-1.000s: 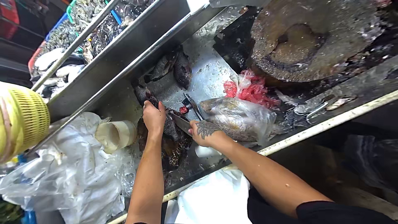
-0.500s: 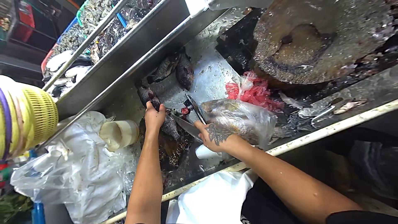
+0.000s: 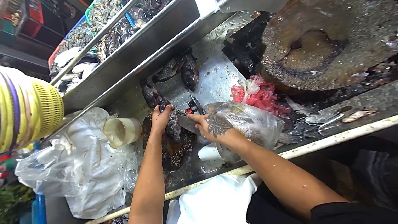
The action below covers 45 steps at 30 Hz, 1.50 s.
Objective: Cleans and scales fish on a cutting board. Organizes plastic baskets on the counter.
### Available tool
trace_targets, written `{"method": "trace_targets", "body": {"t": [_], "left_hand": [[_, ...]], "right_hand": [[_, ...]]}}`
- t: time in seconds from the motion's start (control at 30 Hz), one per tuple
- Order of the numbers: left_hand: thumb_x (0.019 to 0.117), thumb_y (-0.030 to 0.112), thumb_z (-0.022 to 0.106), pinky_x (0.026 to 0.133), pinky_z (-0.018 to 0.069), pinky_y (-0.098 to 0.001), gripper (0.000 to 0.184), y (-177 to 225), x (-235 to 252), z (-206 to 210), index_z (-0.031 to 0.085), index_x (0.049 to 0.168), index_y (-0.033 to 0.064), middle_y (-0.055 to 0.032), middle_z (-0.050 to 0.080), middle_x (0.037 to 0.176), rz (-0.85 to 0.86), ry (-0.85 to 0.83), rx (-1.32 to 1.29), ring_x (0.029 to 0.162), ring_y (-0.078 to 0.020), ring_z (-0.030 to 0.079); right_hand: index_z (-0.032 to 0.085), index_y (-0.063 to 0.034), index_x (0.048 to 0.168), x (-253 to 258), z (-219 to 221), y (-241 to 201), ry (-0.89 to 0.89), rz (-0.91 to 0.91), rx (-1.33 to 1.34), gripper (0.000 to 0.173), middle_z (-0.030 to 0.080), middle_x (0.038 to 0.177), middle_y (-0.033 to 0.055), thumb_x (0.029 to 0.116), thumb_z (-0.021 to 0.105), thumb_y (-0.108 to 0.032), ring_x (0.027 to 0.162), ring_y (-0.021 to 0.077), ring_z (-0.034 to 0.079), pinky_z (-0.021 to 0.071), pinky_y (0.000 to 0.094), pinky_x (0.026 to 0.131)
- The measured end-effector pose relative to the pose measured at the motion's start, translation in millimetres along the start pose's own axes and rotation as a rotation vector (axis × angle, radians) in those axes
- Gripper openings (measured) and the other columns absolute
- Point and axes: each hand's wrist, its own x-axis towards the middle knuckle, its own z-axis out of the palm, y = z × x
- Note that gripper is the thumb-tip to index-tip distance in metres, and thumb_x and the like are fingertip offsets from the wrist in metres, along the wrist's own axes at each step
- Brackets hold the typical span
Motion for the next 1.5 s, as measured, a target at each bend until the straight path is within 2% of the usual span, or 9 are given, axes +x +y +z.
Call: {"method": "trace_targets", "body": {"t": [0.23, 0.33, 0.57, 0.67, 0.73, 0.87, 1.27, 1.37, 1.5], "left_hand": [[0.0953, 0.038, 0.073, 0.086, 0.058, -0.0497, 0.049, -3, -8, -2, 0.061, 0.128, 0.0046, -0.0141, 0.072, 0.103, -0.02, 0.228, 0.052, 0.095, -0.0243, 0.071], [0.0958, 0.039, 0.071, 0.088, 0.0563, -0.0537, 0.047, -6, -15, -15, 0.062, 0.125, 0.0031, -0.0157, 0.072, 0.102, -0.034, 0.317, 0.2, 0.097, -0.028, 0.071], [0.1015, 0.042, 0.061, 0.09, 0.0549, -0.0556, 0.052, 1, -25, -11, 0.053, 0.133, 0.0018, -0.0177, 0.071, 0.106, -0.045, 0.311, 0.323, 0.101, -0.0309, 0.07], [0.1005, 0.036, 0.063, 0.092, 0.0575, -0.052, 0.054, 1, -31, -1, 0.05, 0.138, -0.0005, -0.0179, 0.071, 0.11, -0.048, 0.333, 0.264, 0.103, -0.0296, 0.071], [0.1004, 0.035, 0.063, 0.097, 0.0565, -0.0505, 0.056, 4, -32, -10, 0.05, 0.141, -0.0012, -0.0186, 0.071, 0.114, -0.084, 0.354, 0.248, 0.108, -0.0292, 0.07], [0.1017, 0.036, 0.06, 0.1, 0.0543, -0.053, 0.06, 18, -35, -19, 0.045, 0.145, -0.0016, -0.0218, 0.068, 0.123, -0.171, 0.282, 0.248, 0.116, -0.0324, 0.068], [0.0988, 0.04, 0.062, 0.095, 0.0533, -0.0589, 0.057, -23, -35, -49, 0.052, 0.138, 0.0001, -0.0218, 0.069, 0.114, -0.123, 0.261, 0.278, 0.109, -0.0351, 0.068], [0.1005, 0.042, 0.061, 0.096, 0.0531, -0.057, 0.056, -27, -34, -50, 0.052, 0.136, 0.0004, -0.0204, 0.07, 0.113, -0.118, 0.271, 0.275, 0.109, -0.0331, 0.068], [0.1002, 0.041, 0.062, 0.097, 0.053, -0.055, 0.054, -34, -31, -54, 0.053, 0.137, 0.002, -0.0189, 0.07, 0.114, -0.076, 0.284, 0.215, 0.109, -0.0309, 0.068]], "right_hand": [[0.045, -0.034, 0.156, 7, 12, 5, 0.053, 0.047, 0.111, 0.051, 0.063, 0.142, 0.0062, 0.1071, 0.048, -0.021, 0.13, 0.0269, 0.06, 0.044, 0.0504, 0.113], [0.041, -0.027, 0.159, 1, 8, 19, 0.165, 0.169, 0.069, 0.051, 0.068, 0.13, 0.0167, 0.1085, 0.044, -0.021, 0.12, 0.0365, 0.065, 0.0493, 0.0579, 0.104], [0.03, -0.0404, 0.162, 0, 11, -37, -0.008, 0.13, -0.108, 0.064, 0.066, 0.13, 0.0195, 0.1047, 0.043, -0.016, 0.118, 0.0418, 0.065, 0.0523, 0.0626, 0.094], [0.046, -0.0337, 0.154, 13, 11, -46, 0.143, 0.162, -0.181, 0.056, 0.069, 0.123, 0.0245, 0.1011, 0.05, -0.017, 0.11, 0.0481, 0.067, 0.0505, 0.0698, 0.089], [0.044, -0.0297, 0.155, 17, 2, -60, 0.204, 0.136, -0.241, 0.053, 0.068, 0.122, 0.028, 0.1036, 0.049, -0.019, 0.108, 0.0519, 0.067, 0.0501, 0.0728, 0.087], [0.031, -0.0324, 0.163, 16, 1, -72, 0.063, 0.095, -0.298, 0.063, 0.062, 0.137, 0.0264, 0.1046, 0.046, -0.012, 0.122, 0.0489, 0.062, 0.046, 0.0699, 0.098], [0.04, -0.0339, 0.158, 36, -11, -73, 0.098, 0.119, -0.355, 0.057, 0.069, 0.125, 0.0215, 0.1042, 0.046, -0.017, 0.113, 0.0433, 0.067, 0.0533, 0.0641, 0.089], [0.041, -0.0394, 0.157, 39, 9, -74, -0.002, 0.075, -0.346, 0.057, 0.066, 0.134, 0.0187, 0.1045, 0.043, -0.017, 0.121, 0.0418, 0.064, 0.0507, 0.0646, 0.096], [0.035, -0.0404, 0.16, 40, 5, -55, 0.107, 0.113, -0.321, 0.058, 0.067, 0.133, 0.0166, 0.1068, 0.04, -0.017, 0.121, 0.0393, 0.064, 0.0499, 0.0629, 0.098]]}}
